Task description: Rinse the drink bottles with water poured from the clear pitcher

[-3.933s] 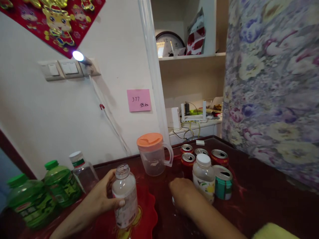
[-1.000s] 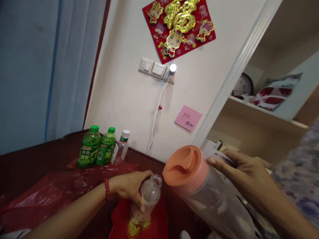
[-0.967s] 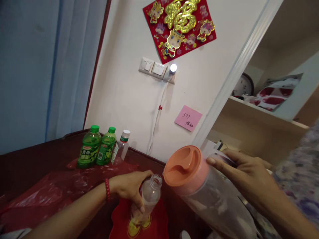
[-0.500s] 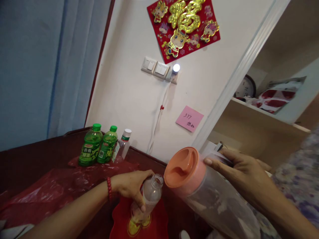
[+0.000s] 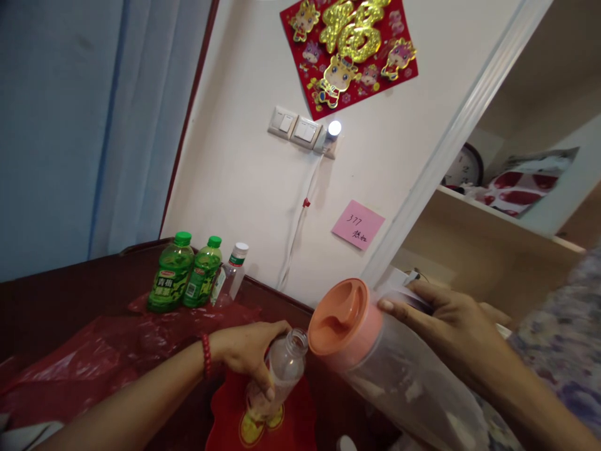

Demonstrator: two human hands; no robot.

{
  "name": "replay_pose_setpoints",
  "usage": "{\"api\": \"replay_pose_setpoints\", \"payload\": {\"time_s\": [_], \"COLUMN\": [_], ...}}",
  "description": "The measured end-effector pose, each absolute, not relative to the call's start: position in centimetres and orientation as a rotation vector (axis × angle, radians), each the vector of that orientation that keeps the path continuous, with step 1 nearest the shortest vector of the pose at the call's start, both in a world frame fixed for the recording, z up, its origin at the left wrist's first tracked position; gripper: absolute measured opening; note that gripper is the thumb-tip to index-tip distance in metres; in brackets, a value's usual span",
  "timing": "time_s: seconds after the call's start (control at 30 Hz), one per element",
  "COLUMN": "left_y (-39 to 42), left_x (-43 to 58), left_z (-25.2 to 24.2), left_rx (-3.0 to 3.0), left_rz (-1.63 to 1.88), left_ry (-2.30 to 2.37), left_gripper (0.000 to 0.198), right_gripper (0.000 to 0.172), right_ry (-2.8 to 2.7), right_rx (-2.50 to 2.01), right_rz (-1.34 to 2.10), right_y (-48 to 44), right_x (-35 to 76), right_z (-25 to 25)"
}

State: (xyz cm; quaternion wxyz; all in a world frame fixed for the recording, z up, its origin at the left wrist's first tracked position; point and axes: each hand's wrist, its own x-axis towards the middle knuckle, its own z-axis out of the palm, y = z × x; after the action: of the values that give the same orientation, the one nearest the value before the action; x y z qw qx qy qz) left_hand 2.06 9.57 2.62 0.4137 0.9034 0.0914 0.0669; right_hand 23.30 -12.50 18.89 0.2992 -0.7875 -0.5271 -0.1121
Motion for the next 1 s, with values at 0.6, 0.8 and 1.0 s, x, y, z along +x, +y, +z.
{"api": "replay_pose_setpoints", "payload": {"time_s": [0.6, 0.8, 1.0], "left_y": [9.5, 9.5, 9.4], "left_x": [2.0, 2.0, 1.9], "left_z": [2.8, 2.9, 3.1], "left_rx": [2.288, 2.284, 2.283], "left_rz": [0.157, 0.15, 0.149], "left_ry": [0.262, 0.25, 0.25], "left_gripper": [0.086, 0.086, 0.087], "right_gripper": [0.066, 0.066, 0.069], "right_ry": [-1.41, -1.416, -1.326], "right_rx": [-2.152, -2.156, -2.182], "right_rz": [-0.317, -0.296, -0.24], "right_y": [-12.3, -12.4, -12.6], "right_x": [21.8, 22.3, 22.3], "right_z": [19.7, 19.6, 20.0]}}
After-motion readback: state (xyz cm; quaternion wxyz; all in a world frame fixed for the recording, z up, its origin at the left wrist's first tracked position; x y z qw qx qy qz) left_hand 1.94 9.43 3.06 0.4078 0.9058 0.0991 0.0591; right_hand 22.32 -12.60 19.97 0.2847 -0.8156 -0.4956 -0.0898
